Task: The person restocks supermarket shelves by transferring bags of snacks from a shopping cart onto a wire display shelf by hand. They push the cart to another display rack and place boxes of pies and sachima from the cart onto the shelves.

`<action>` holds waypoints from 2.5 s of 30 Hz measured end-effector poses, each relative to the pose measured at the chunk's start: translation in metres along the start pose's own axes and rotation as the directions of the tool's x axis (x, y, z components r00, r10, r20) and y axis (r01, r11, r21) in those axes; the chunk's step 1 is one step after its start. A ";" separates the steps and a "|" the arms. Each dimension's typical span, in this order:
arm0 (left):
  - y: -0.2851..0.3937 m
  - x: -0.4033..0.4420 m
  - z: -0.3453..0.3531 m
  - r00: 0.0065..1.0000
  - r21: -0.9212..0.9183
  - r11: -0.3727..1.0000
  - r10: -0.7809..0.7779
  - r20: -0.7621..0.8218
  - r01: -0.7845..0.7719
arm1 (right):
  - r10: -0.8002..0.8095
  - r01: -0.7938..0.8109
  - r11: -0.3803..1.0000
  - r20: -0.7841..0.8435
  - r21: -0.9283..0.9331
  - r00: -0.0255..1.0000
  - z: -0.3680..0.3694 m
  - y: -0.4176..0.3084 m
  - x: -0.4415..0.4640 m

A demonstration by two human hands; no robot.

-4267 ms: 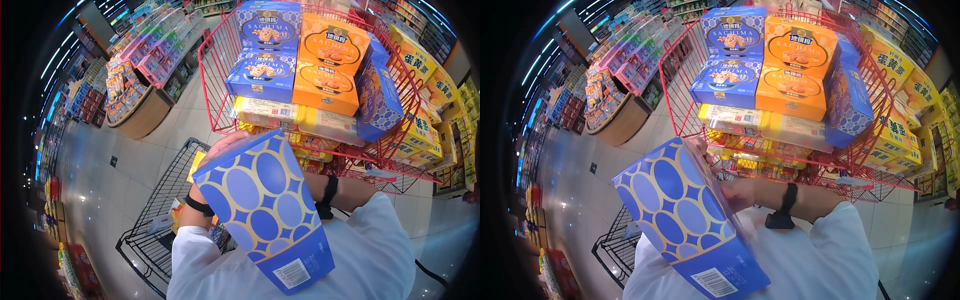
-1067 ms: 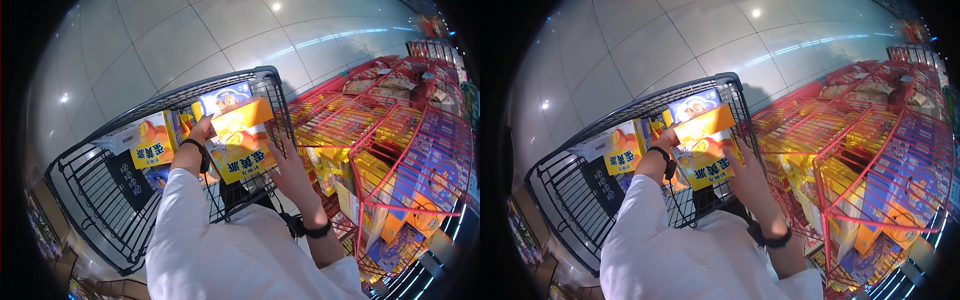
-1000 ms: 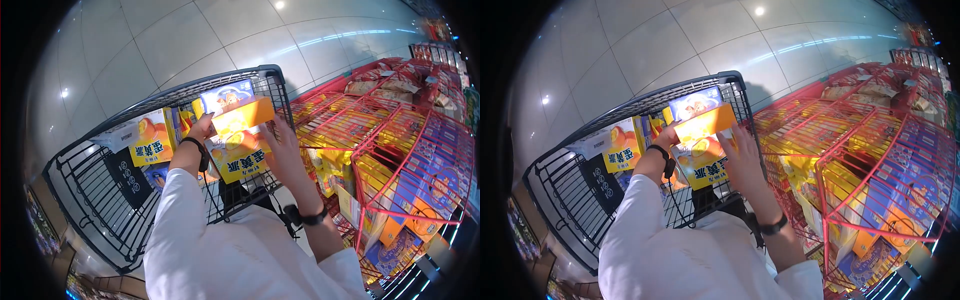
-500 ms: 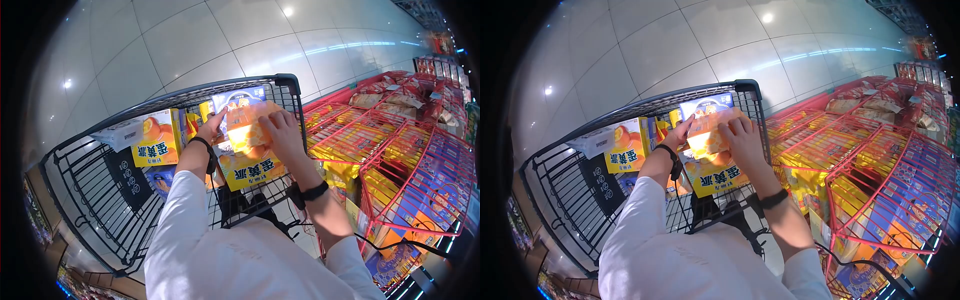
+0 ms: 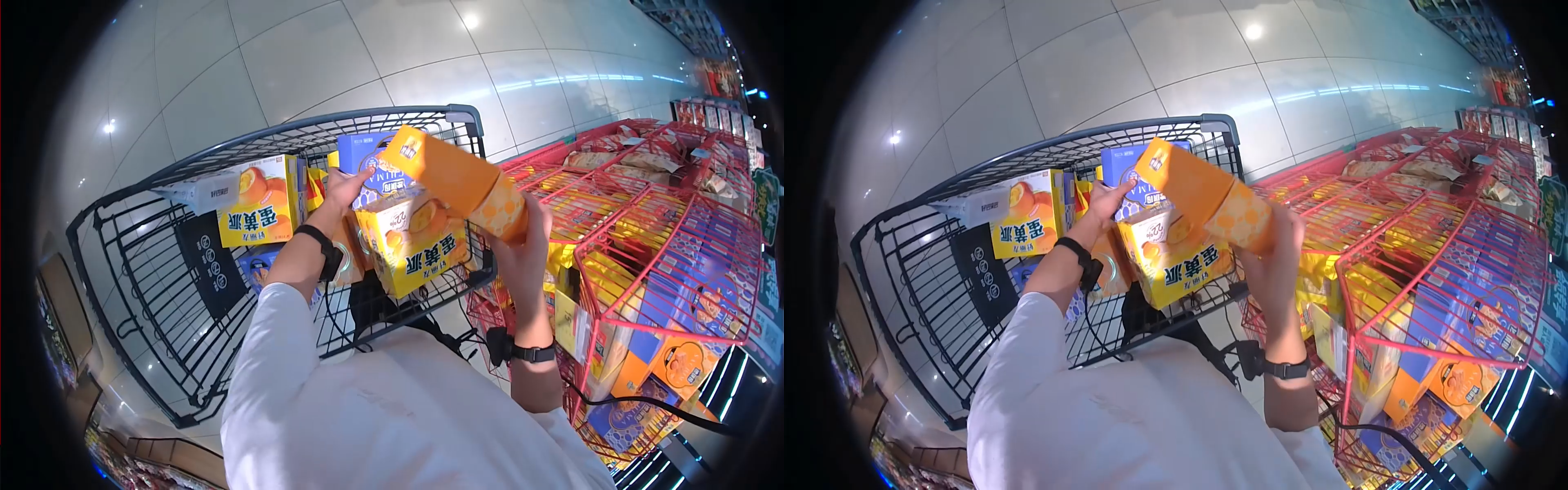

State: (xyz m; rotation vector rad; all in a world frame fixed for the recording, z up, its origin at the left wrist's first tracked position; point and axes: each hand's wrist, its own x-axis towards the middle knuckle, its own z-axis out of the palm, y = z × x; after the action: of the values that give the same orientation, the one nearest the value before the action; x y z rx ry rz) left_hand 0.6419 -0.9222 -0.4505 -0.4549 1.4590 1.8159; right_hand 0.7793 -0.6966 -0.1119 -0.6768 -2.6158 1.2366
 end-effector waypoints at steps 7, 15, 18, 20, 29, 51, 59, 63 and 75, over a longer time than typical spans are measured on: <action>0.109 -0.142 -0.005 0.819 0.772 0.624 0.503 -0.275 -0.124 | -0.305 0.297 0.930 -0.003 -0.216 0.952 -0.008 0.002 0.004; 0.156 -0.286 -0.022 0.626 0.761 0.593 0.705 -0.332 -0.264 | -0.360 0.355 0.895 0.033 -0.270 0.932 0.025 -0.008 0.017; 0.148 -0.320 -0.029 0.591 0.671 0.705 0.648 -0.479 -0.229 | -0.411 0.425 0.880 0.108 -0.211 0.905 0.044 -0.001 0.027; 0.129 -0.326 -0.046 0.589 0.386 0.845 0.535 -0.605 -0.371 | -0.459 0.466 0.787 0.122 -0.405 0.880 0.063 0.017 0.030; 0.118 -0.386 0.000 0.921 -0.371 0.843 0.370 -0.123 -0.389 | -0.092 -0.176 0.909 0.592 0.379 0.800 -0.006 -0.049 -0.043; 0.144 -0.460 0.361 0.305 -0.236 0.938 0.309 0.901 -0.252 | -0.082 0.523 0.791 -0.793 0.317 0.603 -0.300 -0.093 -0.282; 0.155 -0.442 0.443 0.270 -0.022 0.762 0.257 0.928 -0.647 | -0.347 0.195 0.937 -0.703 -0.291 0.620 -0.431 -0.068 -0.228; 0.138 -0.408 0.471 0.059 -0.155 0.535 0.361 0.931 -0.830 | -0.334 -0.059 0.803 -0.530 -0.592 0.779 -0.445 -0.077 -0.183; 0.135 -0.391 0.466 0.168 0.275 -0.454 0.262 0.950 -0.848 | -0.496 -0.310 0.305 -0.428 -0.900 0.755 -0.421 -0.042 -0.099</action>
State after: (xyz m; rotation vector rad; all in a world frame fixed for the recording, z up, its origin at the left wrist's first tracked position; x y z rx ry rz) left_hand 0.8812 -0.6212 0.0403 2.0710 2.2420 0.7872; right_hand 0.9948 -0.4764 0.1942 -0.8208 -2.3582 -0.7990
